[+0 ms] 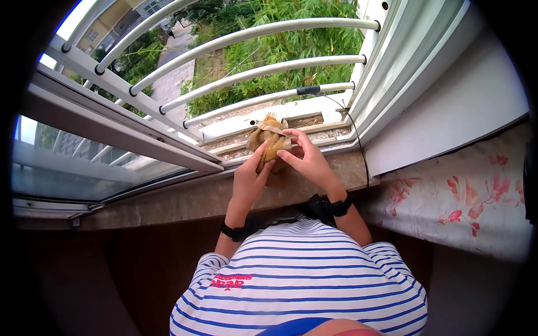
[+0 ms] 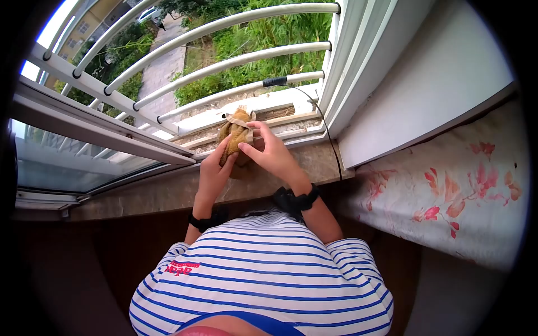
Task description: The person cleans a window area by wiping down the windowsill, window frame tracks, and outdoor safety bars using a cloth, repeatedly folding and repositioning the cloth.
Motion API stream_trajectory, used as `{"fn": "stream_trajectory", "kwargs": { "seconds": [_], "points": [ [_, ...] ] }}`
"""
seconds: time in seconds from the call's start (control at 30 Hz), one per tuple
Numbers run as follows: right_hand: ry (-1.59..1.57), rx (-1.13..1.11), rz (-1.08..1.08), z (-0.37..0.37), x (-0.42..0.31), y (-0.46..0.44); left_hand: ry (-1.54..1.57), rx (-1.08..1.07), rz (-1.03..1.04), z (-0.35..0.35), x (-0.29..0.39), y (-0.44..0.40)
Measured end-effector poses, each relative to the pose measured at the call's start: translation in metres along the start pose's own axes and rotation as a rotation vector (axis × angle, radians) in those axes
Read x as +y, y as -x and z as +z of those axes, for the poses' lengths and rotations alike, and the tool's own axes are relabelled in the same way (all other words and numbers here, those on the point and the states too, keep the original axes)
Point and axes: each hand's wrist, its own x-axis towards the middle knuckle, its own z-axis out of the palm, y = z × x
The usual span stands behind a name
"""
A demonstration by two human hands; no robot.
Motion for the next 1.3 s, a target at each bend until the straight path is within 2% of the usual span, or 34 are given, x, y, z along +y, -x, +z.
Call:
{"fn": "stream_trajectory", "kwargs": {
  "seconds": [0.07,0.17,0.23,0.3,0.4,0.57,0.7,0.73,0.77,0.83,0.9,0.93,1.0,1.03,1.1,1.23,1.3],
  "points": [
    [0.064,-0.010,0.022,0.003,-0.012,0.000,0.026,0.011,0.005,-0.005,0.007,0.000],
    [0.057,-0.072,-0.071,0.005,-0.036,0.001,0.086,0.001,-0.056,-0.017,0.013,-0.004],
    [0.009,-0.030,-0.217,0.004,-0.046,-0.004,0.346,0.040,-0.033,-0.025,0.013,-0.008],
    [-0.060,-0.022,-0.157,-0.003,-0.055,0.001,0.607,0.069,-0.077,-0.034,0.019,-0.012],
    [0.059,0.085,-0.275,-0.011,-0.065,0.010,0.700,0.147,-0.091,-0.049,0.022,-0.015],
    [0.362,0.258,-0.457,-0.032,-0.074,0.006,0.568,0.107,0.083,-0.053,0.008,-0.028],
    [0.542,0.382,-0.611,-0.043,-0.087,-0.016,-0.049,0.286,0.355,-0.056,0.030,-0.050],
    [0.560,0.410,-0.741,-0.045,-0.095,-0.017,-0.070,0.389,0.493,-0.055,0.031,-0.056],
    [0.573,0.422,-0.807,-0.047,-0.101,-0.016,-0.069,0.388,0.491,-0.057,0.033,-0.056],
    [0.600,0.433,-0.870,-0.051,-0.106,-0.009,0.213,0.365,0.601,-0.060,0.034,-0.055],
    [0.603,0.386,-0.758,-0.046,-0.101,0.012,0.255,0.311,0.562,-0.060,0.032,-0.042],
    [0.687,0.366,-0.711,-0.042,-0.093,0.023,0.155,0.205,0.474,-0.062,0.029,-0.031],
    [0.674,0.253,-0.406,-0.038,-0.057,0.048,0.003,-0.035,0.363,-0.060,0.014,-0.007],
    [0.662,0.179,-0.319,-0.038,-0.035,0.059,-0.050,-0.170,0.339,-0.055,0.002,0.003],
    [0.620,0.075,-0.134,-0.041,-0.002,0.075,-0.156,-0.269,0.306,-0.041,-0.016,0.023],
    [0.706,0.097,-0.014,-0.029,-0.008,0.078,-0.201,-0.174,0.212,-0.019,-0.022,0.036],
    [0.972,0.211,-0.243,-0.019,-0.009,0.064,-0.327,-0.036,0.271,-0.005,-0.016,0.030]
  ]
}}
